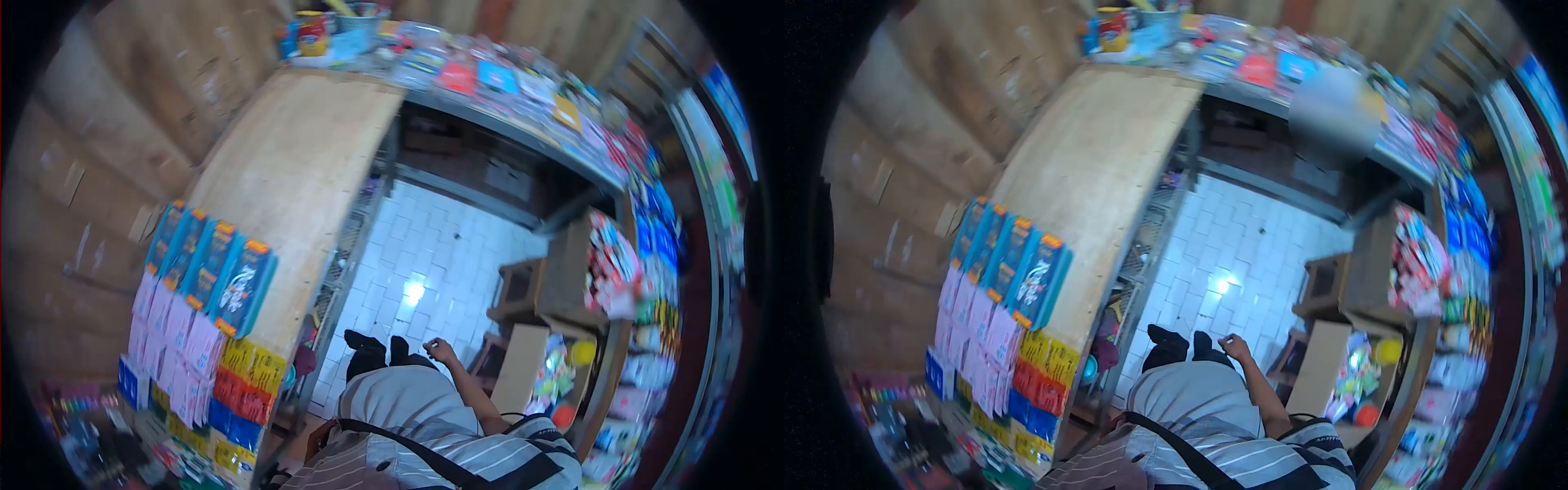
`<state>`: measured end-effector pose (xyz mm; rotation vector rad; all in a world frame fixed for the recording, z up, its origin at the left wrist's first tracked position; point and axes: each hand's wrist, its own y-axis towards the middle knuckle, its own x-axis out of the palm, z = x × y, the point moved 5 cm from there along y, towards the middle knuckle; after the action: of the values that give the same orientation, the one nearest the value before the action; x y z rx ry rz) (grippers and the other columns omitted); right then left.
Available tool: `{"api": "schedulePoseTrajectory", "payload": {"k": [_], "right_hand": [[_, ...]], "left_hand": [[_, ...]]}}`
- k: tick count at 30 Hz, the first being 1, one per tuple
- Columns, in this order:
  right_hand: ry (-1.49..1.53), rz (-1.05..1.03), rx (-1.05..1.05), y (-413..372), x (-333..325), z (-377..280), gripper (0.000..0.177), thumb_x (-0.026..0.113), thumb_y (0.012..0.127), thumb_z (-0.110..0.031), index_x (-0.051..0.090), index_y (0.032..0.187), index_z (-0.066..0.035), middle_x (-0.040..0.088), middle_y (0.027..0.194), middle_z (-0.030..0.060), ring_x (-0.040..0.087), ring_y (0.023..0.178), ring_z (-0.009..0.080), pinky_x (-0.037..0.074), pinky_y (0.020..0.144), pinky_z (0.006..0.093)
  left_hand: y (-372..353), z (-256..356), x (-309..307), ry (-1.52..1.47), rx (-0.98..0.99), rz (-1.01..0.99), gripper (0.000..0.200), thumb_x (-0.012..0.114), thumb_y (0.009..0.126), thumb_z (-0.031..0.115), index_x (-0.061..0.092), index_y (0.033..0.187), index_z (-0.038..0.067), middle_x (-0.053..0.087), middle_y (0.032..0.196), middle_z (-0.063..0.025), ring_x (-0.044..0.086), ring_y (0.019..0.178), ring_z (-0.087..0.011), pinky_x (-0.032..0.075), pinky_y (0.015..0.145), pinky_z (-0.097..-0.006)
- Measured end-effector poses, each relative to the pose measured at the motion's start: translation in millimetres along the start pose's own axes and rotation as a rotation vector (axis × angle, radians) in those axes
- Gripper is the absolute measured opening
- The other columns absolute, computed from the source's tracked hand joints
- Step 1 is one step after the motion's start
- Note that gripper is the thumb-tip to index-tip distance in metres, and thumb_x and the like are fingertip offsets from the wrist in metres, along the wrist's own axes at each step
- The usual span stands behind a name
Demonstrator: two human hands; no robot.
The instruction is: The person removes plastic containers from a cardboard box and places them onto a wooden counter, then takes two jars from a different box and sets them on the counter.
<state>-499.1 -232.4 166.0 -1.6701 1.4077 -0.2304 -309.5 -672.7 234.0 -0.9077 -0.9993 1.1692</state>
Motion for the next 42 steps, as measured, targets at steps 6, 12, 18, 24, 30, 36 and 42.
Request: {"api": "schedulePoseTrajectory", "payload": {"k": [6,12,18,24,30,36,42], "right_hand": [[0.232,0.206,0.172,-72.1,-10.2,103.8,0.047,0.07,0.08,-0.05,0.068,0.097,-0.006,0.071,0.093,0.0192,0.069,0.092,0.0317,0.053,0.084,0.0395],[0.169,0.51,0.336,-158.4,19.7,233.7,0.043,0.072,0.078,-0.046,0.066,0.09,-0.005,0.07,0.074,0.0109,0.069,0.068,0.0218,0.054,0.07,0.0365],[0.541,0.665,0.589,-246.0,107.3,262.7,0.037,0.072,0.079,-0.042,0.067,0.089,-0.007,0.07,0.075,0.0097,0.067,0.064,0.0188,0.054,0.065,0.0343],[0.653,0.695,0.584,-301.9,243.2,239.4,0.04,0.068,0.082,-0.043,0.07,0.098,-0.007,0.072,0.089,0.0167,0.07,0.086,0.0286,0.055,0.077,0.0398],[0.701,0.702,0.609,-337.2,326.8,253.9,0.036,0.058,0.084,-0.035,0.07,0.101,-0.004,0.067,0.107,0.0214,0.064,0.1,0.0388,0.05,0.091,0.0459],[0.787,0.802,0.851,-415.4,340.8,259.9,0.041,0.056,0.085,-0.036,0.068,0.103,-0.002,0.065,0.11,0.024,0.062,0.1,0.0424,0.049,0.09,0.0471],[0.823,0.896,0.704,-440.0,374.8,319.6,0.049,0.057,0.084,-0.045,0.068,0.102,0.0,0.067,0.103,0.0231,0.063,0.099,0.0421,0.051,0.085,0.045]], "left_hand": [[11.8,41.8,-2.1,0.303,-0.037,-0.039,0.062,0.062,0.084,0.057,0.058,0.131,0.016,0.064,0.119,-0.004,0.058,0.103,-0.0199,0.044,0.088,-0.0417],[27.6,81.7,2.0,0.607,-0.071,-0.116,0.064,0.062,0.083,0.058,0.057,0.131,0.017,0.064,0.12,-0.0043,0.057,0.104,-0.021,0.044,0.089,-0.0433],[43.6,109.9,-8.2,0.905,-0.119,-0.211,0.065,0.062,0.082,0.059,0.057,0.132,0.017,0.063,0.121,-0.0046,0.057,0.105,-0.022,0.044,0.09,-0.0449],[52.1,111.3,-11.5,1.18,-0.211,-0.314,0.067,0.062,0.082,0.06,0.056,0.133,0.018,0.063,0.122,-0.0049,0.057,0.106,-0.023,0.044,0.091,-0.0466],[71.6,111.4,14.9,1.412,-0.318,-0.464,0.068,0.062,0.081,0.061,0.055,0.134,0.018,0.063,0.123,-0.0052,0.057,0.107,-0.0241,0.043,0.091,-0.0482],[126.7,120.9,111.0,1.536,-0.46,-0.809,0.07,0.062,0.08,0.062,0.054,0.134,0.019,0.063,0.125,-0.0055,0.057,0.108,-0.0251,0.043,0.092,-0.0498],[134.6,63.4,278.5,1.88,0.173,-0.398,0.041,0.064,0.087,0.039,0.057,0.116,0.011,0.068,0.102,-0.008,0.064,0.087,-0.0221,0.049,0.072,-0.0415]]}}
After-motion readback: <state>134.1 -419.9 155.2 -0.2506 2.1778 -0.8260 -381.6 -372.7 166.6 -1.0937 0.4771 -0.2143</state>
